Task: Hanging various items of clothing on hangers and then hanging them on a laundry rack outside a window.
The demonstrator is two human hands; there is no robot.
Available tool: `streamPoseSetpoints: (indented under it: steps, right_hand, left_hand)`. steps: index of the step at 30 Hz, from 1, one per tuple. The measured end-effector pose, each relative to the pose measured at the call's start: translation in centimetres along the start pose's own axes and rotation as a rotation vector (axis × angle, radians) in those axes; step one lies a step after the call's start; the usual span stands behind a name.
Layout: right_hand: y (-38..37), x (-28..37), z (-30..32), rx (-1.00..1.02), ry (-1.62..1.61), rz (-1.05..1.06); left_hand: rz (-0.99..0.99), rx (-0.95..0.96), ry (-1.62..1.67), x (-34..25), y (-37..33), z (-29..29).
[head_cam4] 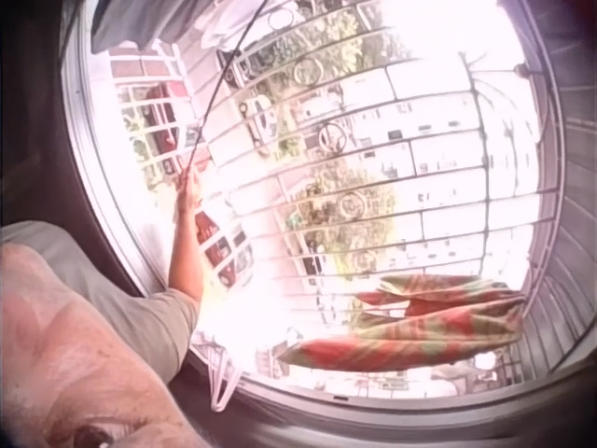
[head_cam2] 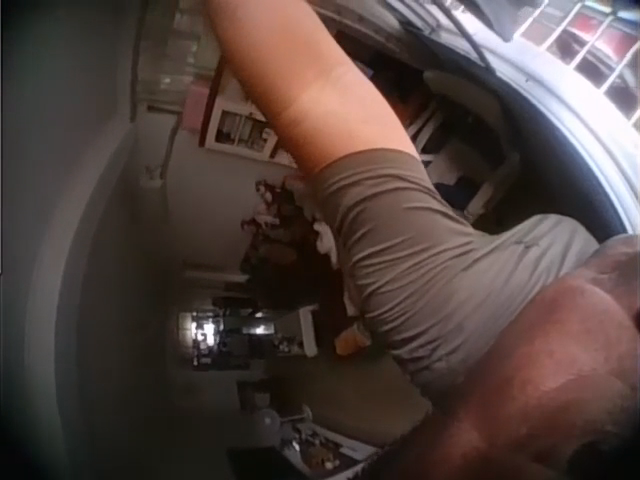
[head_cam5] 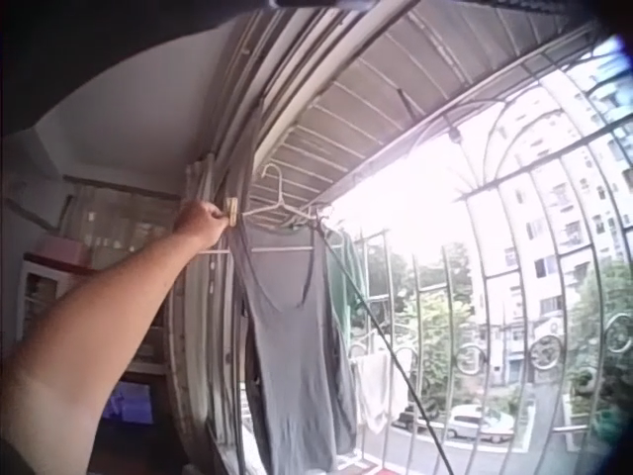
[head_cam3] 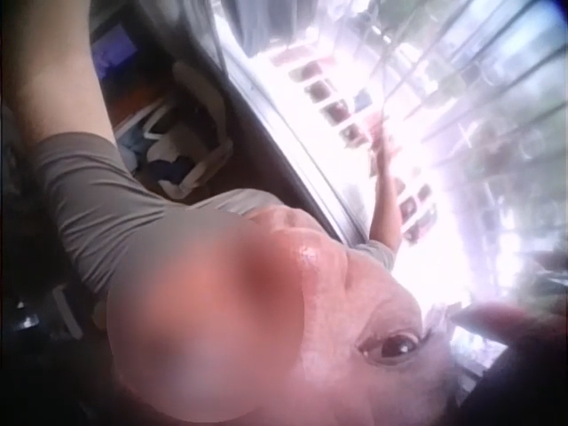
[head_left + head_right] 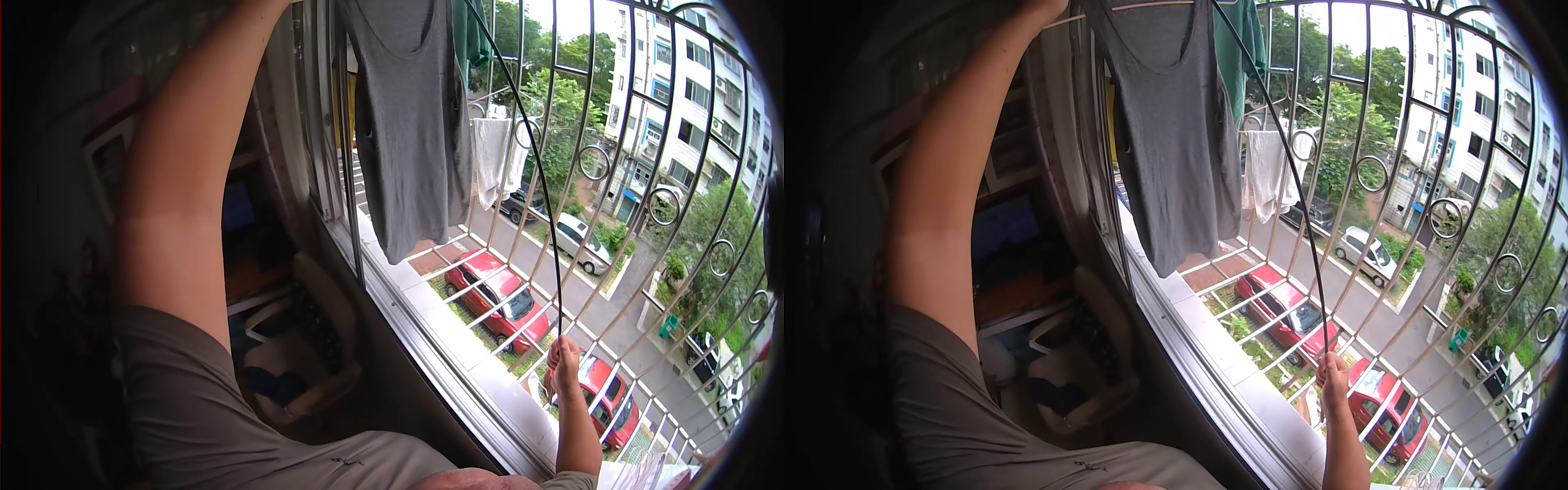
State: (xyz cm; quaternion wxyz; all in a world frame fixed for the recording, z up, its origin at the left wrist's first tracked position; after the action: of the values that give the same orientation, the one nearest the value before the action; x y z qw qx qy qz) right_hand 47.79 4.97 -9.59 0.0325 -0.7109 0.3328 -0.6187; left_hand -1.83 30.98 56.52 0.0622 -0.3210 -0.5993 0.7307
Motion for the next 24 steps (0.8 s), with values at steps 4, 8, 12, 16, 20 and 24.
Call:
streamPoseSetpoints:
  steps: [4, 8, 12, 16, 20, 24]
  right_hand:
    - [0.2, 0.1, -0.2, -0.013, 0.004, 0.003]
    - [0.1, 0.4, -1.7, 0.021, -0.038, -0.023]
    - [0.5, 0.9, -2.5, 0.007, -0.025, -0.021]
    - [1.2, 1.3, -3.9, 0.030, -0.081, -0.027]
    - [0.3, 2.2, -4.9, 0.007, -0.062, -0.012]
    - [-3.3, 4.6, -5.2, -0.069, -0.004, 0.031]
  left_hand:
    - [0.002, 0.063, 0.068, -0.3, 0.9, -1.7]
    - [-0.024, 0.159, 0.119, -1.1, 2.0, -3.3]
    - [-0.031, 0.163, 0.168, -2.3, 3.7, -4.1]
    - [-0.287, -0.110, 0.156, -5.6, 7.3, -1.8]
    - [-0.879, -0.417, 0.034, -9.4, 18.5, -1.9]
    - [-0.934, 0.328, -0.037, -6.0, 28.8, -9.8]
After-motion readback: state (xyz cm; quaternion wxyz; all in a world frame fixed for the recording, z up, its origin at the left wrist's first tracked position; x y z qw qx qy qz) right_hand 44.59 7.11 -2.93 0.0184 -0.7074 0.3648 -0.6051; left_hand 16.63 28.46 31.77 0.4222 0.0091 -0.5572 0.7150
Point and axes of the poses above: each hand's wrist, its own y-axis away from the middle knuckle, its own z-axis out of the back of the hand, x = y × z, the point moved 9 cm from there along -y, towards the middle knuckle, and after that the axes turned 13 degrees about z, right-handed, at the moved point
